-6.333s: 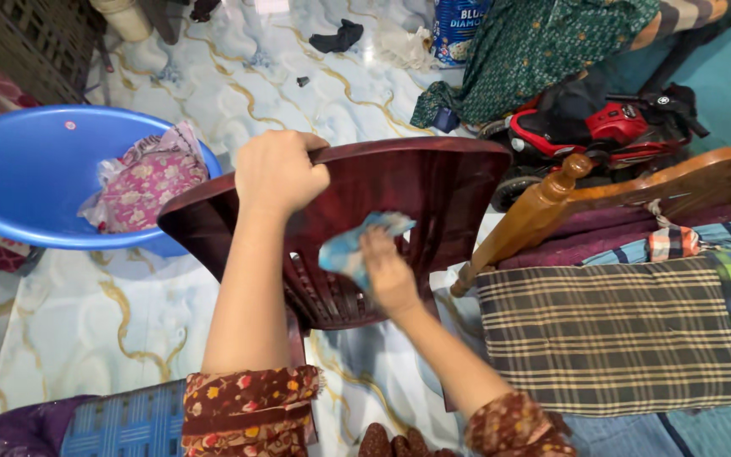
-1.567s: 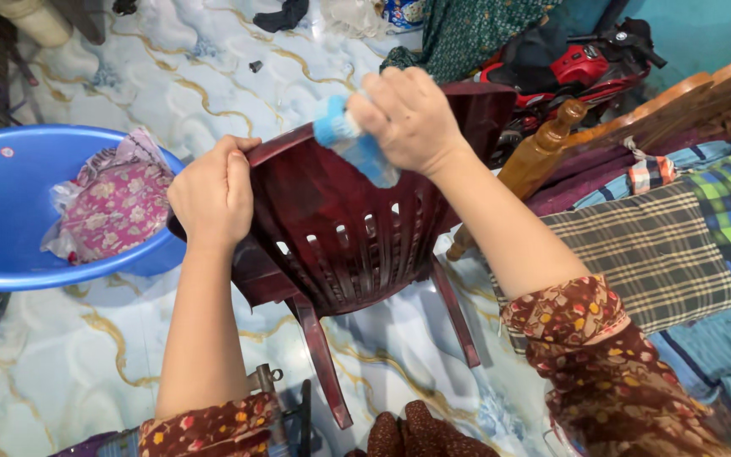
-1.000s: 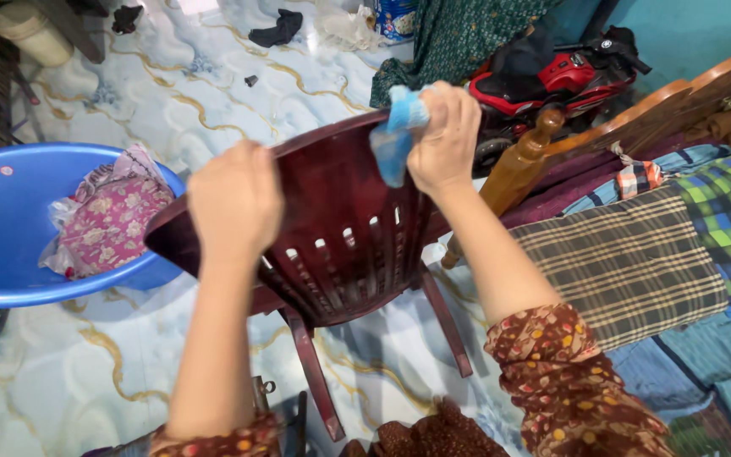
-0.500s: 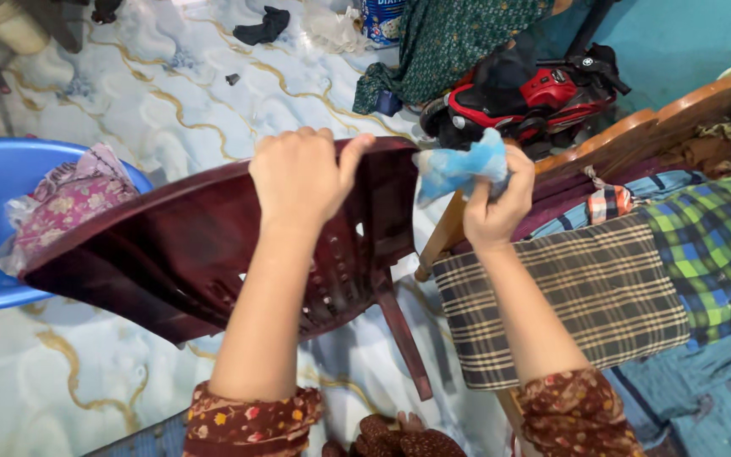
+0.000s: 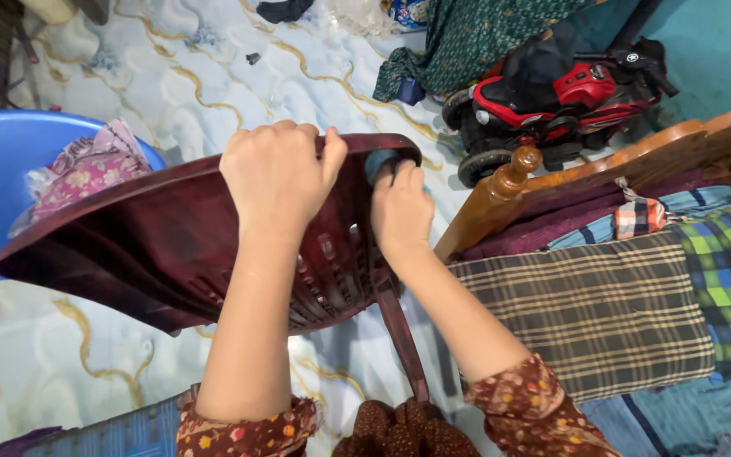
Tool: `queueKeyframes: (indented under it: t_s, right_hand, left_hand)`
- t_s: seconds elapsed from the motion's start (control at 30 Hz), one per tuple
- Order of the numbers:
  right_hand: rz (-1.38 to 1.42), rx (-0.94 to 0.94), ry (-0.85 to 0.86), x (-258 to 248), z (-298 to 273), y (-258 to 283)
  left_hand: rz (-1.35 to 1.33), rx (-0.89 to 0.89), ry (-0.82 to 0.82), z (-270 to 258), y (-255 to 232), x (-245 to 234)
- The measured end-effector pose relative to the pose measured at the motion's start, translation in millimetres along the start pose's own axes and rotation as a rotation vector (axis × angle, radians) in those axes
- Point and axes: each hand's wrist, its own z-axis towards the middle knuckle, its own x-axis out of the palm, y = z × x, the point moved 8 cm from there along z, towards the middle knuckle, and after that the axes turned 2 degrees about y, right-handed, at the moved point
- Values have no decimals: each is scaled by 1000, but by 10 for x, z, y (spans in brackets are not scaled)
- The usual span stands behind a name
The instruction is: The person wipes a maroon plastic chair with a blue cloth. They clean the seat, backrest, and legs, turning the chair over to access all surfaces.
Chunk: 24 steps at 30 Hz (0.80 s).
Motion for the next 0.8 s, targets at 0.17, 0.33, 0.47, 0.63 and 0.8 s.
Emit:
queueKeyframes:
  t_s: [0.17, 0.33, 0.47, 0.63, 0.8]
  right_hand:
    - [412, -165, -84, -386, 49, -286]
    - [0, -118, -269, -445, -40, -235]
    - [-150, 29, -14, -57, 30, 49]
    - [297, 67, 133, -55, 119, -108]
    - [684, -100, 69, -751, 216, -413]
  left_hand:
    - [33, -6, -46, 49, -3, -28]
    - [56, -5, -37, 61, -14, 32]
    - [39, -1, -64, 50, 10, 29]
    - [42, -14, -32, 68, 55, 79]
    - [46, -11, -26, 130, 69, 126]
